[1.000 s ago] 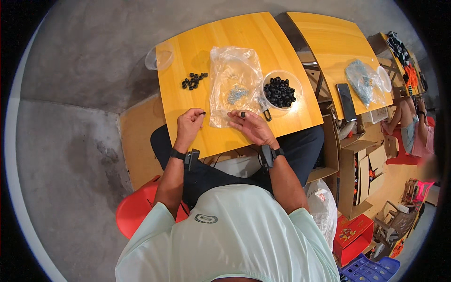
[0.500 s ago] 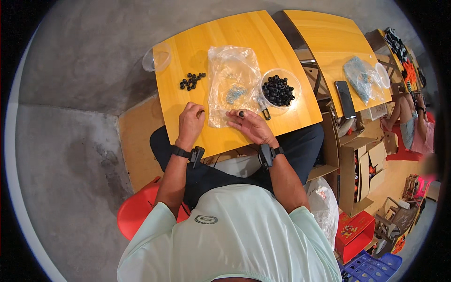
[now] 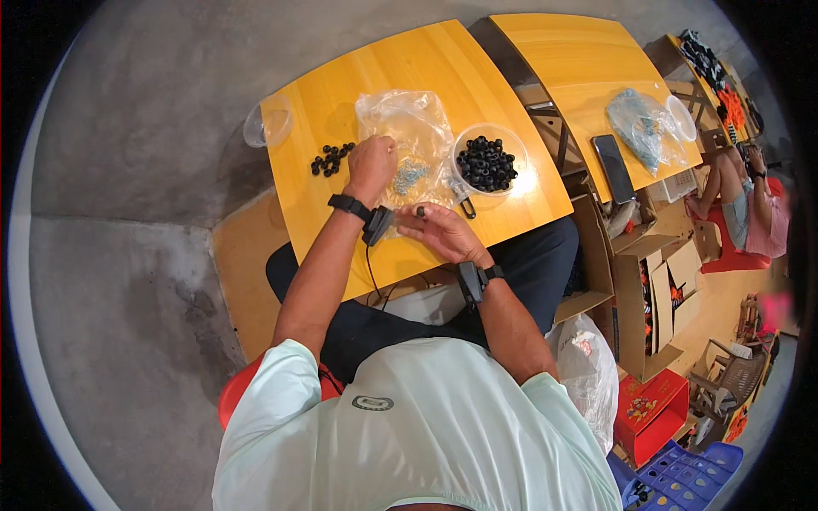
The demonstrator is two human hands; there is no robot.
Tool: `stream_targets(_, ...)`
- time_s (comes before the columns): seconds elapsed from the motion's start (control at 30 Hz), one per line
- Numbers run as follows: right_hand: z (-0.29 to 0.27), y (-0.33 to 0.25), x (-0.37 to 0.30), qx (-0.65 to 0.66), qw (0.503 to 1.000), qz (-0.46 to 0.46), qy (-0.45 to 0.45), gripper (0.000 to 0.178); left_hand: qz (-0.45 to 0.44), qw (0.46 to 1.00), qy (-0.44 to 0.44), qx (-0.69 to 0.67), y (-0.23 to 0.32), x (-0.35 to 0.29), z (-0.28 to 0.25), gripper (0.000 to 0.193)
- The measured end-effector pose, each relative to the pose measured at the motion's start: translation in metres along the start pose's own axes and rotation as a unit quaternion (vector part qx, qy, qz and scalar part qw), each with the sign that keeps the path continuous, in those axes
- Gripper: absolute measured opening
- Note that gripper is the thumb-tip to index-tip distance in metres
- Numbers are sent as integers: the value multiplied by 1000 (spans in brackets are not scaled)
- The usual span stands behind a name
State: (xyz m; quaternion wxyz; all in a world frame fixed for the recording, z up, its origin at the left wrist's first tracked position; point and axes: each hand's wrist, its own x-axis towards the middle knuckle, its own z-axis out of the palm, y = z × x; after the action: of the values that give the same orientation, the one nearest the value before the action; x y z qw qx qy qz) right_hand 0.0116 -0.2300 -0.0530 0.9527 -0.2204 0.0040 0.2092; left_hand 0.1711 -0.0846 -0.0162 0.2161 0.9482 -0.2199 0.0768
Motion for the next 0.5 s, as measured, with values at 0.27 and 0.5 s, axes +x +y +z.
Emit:
stream_targets(0.27,2,-1,-1,4,1000,-3,0,28,11,1000,-22,2,1,24,12,15)
stream_targets(0.5,-4,4,3,15,1000,-1,-3,31,28,999,19,-4,-9,23,17,12)
